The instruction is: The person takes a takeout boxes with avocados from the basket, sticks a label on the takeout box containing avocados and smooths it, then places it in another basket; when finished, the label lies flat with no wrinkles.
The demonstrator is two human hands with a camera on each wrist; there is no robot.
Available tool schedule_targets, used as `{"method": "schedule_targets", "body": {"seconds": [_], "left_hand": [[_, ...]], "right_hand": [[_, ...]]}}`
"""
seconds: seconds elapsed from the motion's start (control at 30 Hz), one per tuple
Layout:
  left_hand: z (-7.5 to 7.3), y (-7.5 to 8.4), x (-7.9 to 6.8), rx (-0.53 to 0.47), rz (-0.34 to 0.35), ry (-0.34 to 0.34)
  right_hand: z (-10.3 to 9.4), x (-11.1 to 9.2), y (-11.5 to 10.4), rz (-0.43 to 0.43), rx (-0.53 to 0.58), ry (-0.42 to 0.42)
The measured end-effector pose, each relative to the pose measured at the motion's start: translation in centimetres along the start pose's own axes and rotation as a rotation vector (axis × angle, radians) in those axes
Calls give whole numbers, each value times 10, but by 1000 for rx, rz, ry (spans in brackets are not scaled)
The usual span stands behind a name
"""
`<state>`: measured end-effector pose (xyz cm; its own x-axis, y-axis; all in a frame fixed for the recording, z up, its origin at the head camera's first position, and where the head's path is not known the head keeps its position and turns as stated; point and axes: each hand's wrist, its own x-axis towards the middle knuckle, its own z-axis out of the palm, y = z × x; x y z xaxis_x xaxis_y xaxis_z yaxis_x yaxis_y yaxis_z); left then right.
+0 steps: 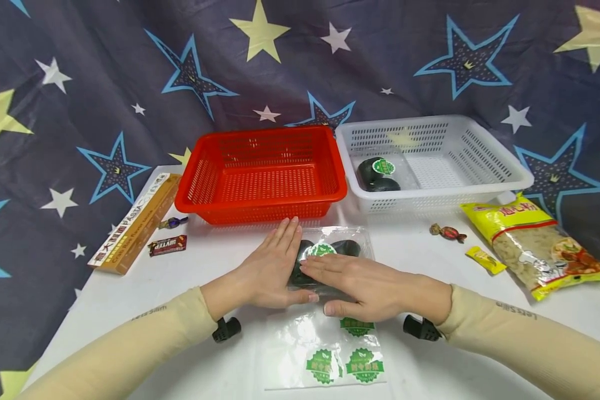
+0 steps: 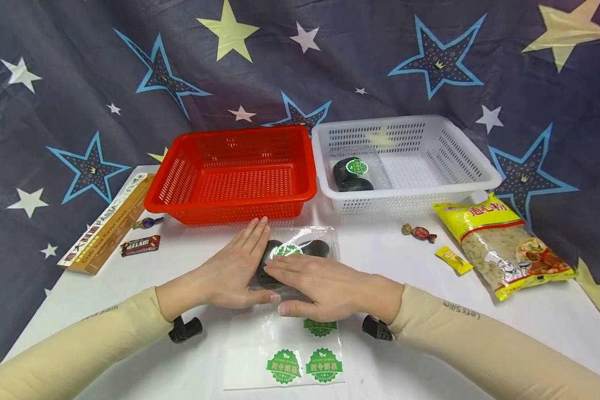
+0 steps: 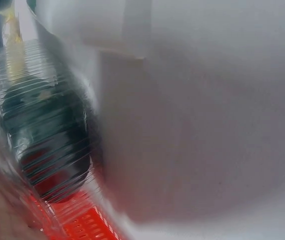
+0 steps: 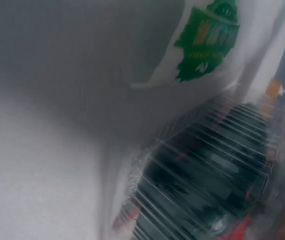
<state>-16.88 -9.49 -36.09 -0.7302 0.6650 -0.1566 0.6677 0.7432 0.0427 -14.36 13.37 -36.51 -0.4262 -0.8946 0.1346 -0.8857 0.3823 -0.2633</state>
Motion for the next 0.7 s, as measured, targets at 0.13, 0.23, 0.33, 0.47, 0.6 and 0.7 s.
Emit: {"method": "schedule_targets", "body": {"seconds": [0.13, 0.23, 0.33, 0.47, 0.6, 0.7], "left_hand": [[1, -1, -1, -2, 11, 6], [2, -1, -1, 2, 15, 14], [3, -1, -2, 6, 11, 20], [5, 0, -1, 20, 6, 25], [5, 0, 0, 24, 8, 28], [4, -1, 0, 13, 13, 26]], "right_hand": [[1, 3, -2, 35, -68, -12], [3, 6, -3, 45, -137, -15], [6, 5, -5, 24, -158, 4], [8, 0, -6, -33, -115, 46], [7, -2, -4, -66, -90, 61], [5, 1, -2, -37, -116, 50]]}}
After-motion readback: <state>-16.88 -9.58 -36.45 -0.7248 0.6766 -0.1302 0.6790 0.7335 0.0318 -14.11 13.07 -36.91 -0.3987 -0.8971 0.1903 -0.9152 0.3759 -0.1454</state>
